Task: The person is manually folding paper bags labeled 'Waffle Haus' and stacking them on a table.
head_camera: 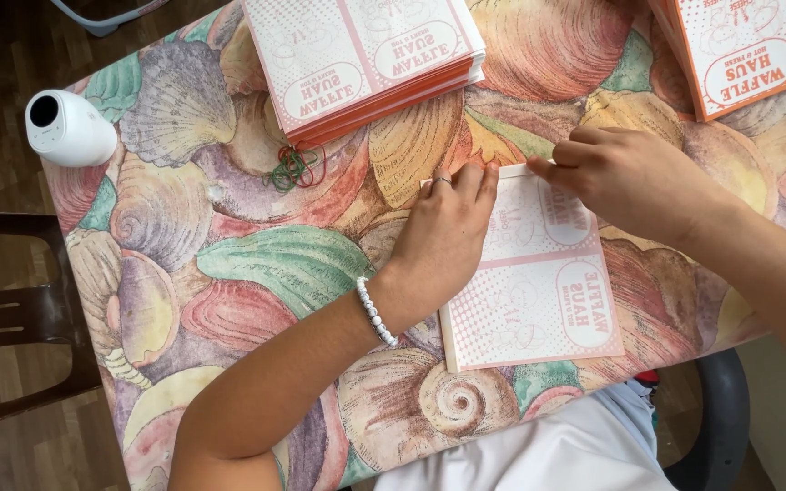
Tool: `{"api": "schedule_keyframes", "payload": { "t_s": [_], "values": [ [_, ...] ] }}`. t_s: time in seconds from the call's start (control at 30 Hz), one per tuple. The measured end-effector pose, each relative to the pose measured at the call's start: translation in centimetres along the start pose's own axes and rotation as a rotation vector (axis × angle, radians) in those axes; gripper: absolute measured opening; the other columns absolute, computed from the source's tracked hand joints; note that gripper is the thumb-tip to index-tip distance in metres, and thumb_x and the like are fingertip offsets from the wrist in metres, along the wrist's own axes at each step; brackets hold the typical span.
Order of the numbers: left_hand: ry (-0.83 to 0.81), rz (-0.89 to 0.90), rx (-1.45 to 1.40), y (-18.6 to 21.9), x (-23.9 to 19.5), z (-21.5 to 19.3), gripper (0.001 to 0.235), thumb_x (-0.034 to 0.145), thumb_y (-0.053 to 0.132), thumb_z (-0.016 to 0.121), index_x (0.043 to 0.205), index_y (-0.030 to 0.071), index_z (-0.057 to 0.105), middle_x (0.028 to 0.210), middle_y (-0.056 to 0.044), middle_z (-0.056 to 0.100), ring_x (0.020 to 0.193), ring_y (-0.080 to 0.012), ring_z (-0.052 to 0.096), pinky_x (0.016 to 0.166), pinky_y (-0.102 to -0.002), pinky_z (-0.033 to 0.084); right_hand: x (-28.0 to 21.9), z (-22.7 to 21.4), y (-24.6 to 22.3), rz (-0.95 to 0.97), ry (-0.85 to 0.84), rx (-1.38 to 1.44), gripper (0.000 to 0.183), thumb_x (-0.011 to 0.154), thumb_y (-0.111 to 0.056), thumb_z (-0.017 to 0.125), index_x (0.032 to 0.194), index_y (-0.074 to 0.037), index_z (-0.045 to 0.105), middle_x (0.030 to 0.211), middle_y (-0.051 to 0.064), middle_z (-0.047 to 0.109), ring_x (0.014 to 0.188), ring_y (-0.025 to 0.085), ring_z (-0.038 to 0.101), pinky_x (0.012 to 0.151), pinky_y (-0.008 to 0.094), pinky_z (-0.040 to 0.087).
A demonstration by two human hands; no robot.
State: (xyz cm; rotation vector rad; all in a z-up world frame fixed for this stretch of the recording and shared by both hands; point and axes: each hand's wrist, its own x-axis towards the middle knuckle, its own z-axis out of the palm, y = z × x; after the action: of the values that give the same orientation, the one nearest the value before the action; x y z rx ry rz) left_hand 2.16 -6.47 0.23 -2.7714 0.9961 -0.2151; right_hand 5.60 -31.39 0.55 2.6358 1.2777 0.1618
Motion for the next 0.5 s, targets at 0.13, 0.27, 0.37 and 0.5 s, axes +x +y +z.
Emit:
{"api": "schedule_keyframes", "payload": {
  "t_s": [0.13,0.27,0.37,0.5],
  "values": [
    [0.023,-0.003,-0.079,-0.3,0.1,0.3,0.057,0.091,0.011,0.057,0.148,0.007,0.051,0.121,-0.012,0.054,0.099,-0.025,0.058,0.068,-0.028,0.06,0.6,-0.3,-0.2,0.003,-0.045,-0.042,0.051,0.088,-0.011,0.064,0.138,-0.017,0.063,0.097,-0.009,0.069,0.085,0.019,0.062,0.076,0.032,0.057],
    [0.03,0.01,-0.087,-0.4,0.2,0.8,0.058,0.091,0.014,0.06,0.148,0.007,0.05,0.132,-0.012,0.052,0.119,-0.0362,0.055,0.065,-0.03,0.062,0.9,0.0,-0.4,0.032,-0.088,-0.067,0.049,0.089,-0.008,0.064,0.136,-0.018,0.065,0.091,-0.01,0.07,0.081,0.018,0.061,0.068,0.032,0.059],
    [0.052,0.012,-0.069,-0.3,0.6,1.2,0.057,0.092,0.016,0.06,0.148,0.011,0.05,0.122,-0.007,0.056,0.115,-0.0345,0.059,0.061,-0.028,0.06,0.9,0.2,-0.6,0.039,-0.084,-0.111,0.046,0.091,-0.01,0.063,0.135,-0.021,0.065,0.088,-0.011,0.067,0.079,0.017,0.06,0.065,0.03,0.058],
    [0.098,-0.012,-0.051,0.0,1.3,1.8,0.052,0.091,0.019,0.06,0.143,0.018,0.054,0.107,-0.003,0.053,0.087,-0.024,0.058,0.052,-0.027,0.053,0.9,0.0,-1.0,0.069,-0.086,-0.131,0.046,0.091,-0.009,0.062,0.134,-0.022,0.065,0.088,-0.012,0.068,0.08,0.017,0.061,0.064,0.03,0.057]
  ]
}}
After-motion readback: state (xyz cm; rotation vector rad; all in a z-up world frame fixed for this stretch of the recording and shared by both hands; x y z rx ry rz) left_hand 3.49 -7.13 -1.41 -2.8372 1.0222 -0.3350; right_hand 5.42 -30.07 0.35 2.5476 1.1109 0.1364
